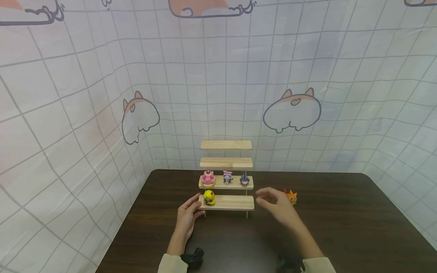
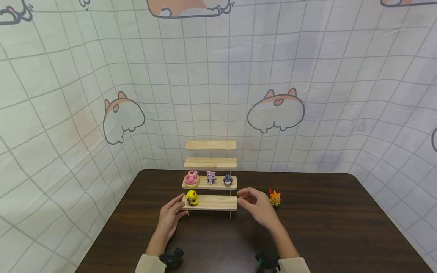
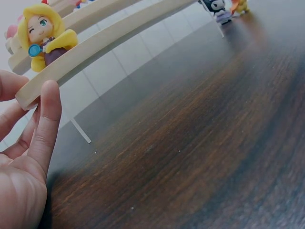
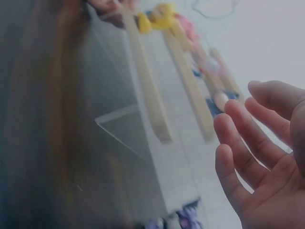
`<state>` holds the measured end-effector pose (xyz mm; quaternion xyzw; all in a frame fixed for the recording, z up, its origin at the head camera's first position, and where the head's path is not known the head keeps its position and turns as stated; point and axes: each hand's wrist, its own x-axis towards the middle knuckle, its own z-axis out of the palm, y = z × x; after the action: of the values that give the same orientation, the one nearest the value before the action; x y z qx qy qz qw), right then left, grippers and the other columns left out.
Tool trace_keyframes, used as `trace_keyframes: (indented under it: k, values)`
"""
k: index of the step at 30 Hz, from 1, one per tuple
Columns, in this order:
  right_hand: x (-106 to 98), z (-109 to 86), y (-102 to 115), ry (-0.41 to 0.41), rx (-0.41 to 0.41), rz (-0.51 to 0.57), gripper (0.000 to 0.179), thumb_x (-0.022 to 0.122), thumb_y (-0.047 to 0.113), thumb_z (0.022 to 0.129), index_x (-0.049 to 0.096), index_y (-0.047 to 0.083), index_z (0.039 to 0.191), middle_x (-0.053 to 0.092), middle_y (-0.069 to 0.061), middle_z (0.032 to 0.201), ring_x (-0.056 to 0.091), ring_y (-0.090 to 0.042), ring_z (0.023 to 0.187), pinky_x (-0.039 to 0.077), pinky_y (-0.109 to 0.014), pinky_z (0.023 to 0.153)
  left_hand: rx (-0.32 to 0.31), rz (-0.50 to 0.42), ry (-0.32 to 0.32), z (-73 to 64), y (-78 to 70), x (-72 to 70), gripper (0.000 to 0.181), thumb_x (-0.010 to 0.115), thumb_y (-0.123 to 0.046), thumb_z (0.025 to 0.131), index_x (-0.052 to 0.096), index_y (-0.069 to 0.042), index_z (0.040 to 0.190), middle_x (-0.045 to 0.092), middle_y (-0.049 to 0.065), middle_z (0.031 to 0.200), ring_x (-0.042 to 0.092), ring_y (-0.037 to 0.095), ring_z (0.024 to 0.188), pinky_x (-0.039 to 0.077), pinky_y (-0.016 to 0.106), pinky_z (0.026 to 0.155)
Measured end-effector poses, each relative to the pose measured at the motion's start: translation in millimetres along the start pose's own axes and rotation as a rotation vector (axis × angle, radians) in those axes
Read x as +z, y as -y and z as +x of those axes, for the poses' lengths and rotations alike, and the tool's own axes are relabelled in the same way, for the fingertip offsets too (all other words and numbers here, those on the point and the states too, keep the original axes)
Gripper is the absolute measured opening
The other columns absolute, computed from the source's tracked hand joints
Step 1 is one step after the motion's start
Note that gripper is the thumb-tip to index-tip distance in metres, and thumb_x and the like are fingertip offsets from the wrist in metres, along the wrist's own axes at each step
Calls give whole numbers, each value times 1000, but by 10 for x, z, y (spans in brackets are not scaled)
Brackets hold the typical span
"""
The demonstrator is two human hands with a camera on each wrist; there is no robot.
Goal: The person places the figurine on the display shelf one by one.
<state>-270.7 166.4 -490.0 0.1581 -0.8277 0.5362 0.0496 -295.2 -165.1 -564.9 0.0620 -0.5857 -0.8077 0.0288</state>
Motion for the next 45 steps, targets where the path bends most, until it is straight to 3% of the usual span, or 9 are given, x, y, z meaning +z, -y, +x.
trace_keyframes:
  k: [6, 13, 20, 24, 28, 32, 40, 45]
  values:
    - [-309, -27, -66, -92, -4, -34, 29, 71, 27, 98, 70, 12, 123, 73, -11, 116, 68, -12, 98, 55, -24, 81, 1, 7, 2, 1, -1, 7, 44, 60, -5, 100, 57, 1, 143, 54, 22, 146, 65, 12, 85, 63, 24, 72]
    - [-608, -72, -151, -180, 16, -96, 31, 66, 33, 101, 69, 13, 124, 73, -10, 120, 63, 1, 100, 54, -22, 87, 3, 6, -1, 5, -4, -2, 44, 63, -7, 99, 58, 1, 142, 63, 10, 117, 65, 12, 84, 63, 25, 72]
    - [-793, -136, -265, -244, 81, -78, 39, 68, 36, 99, 67, 12, 129, 70, -11, 127, 61, 6, 101, 55, -19, 81, 10, 5, 5, -6, 2, -12, 44, 62, -7, 100, 58, 1, 143, 54, 25, 144, 66, 12, 84, 63, 24, 72]
    - [-875, -157, -378, -270, 109, -99, 41, 68, 36, 99, 66, 10, 131, 70, -2, 122, 60, 8, 100, 53, -15, 82, 6, 1, 5, -3, 4, -13, 44, 62, -7, 99, 58, 0, 143, 54, 23, 144, 66, 11, 83, 63, 24, 72]
    - [-929, -166, -475, -260, 158, -129, 46, 67, 38, 99, 62, 10, 135, 68, -4, 126, 56, 11, 101, 49, -16, 85, 13, 7, 4, -6, 4, -10, 45, 63, -8, 99, 57, 2, 143, 55, 22, 142, 65, 11, 82, 63, 25, 71]
    - [-927, -178, -568, -217, 182, -130, 51, 67, 35, 100, 56, 8, 142, 62, -19, 137, 53, 10, 103, 49, -19, 85, 16, 9, 6, -3, 6, -10, 47, 64, -8, 99, 56, 4, 143, 53, 25, 145, 65, 11, 82, 63, 24, 71]
    - [-858, -168, -781, -155, 235, -96, 61, 71, 31, 98, 49, 6, 149, 58, -22, 142, 58, -12, 112, 51, -25, 84, 10, -3, 10, 1, 6, -13, 47, 61, -6, 99, 54, 5, 144, 49, 28, 149, 66, 11, 84, 63, 24, 70]
    - [-813, -152, -878, -143, 270, -95, 59, 72, 26, 97, 50, 6, 148, 60, -22, 138, 59, -15, 109, 50, -26, 83, 0, -7, 12, 5, 3, -12, 45, 60, -5, 99, 56, 1, 144, 50, 24, 150, 65, 12, 85, 63, 24, 71]
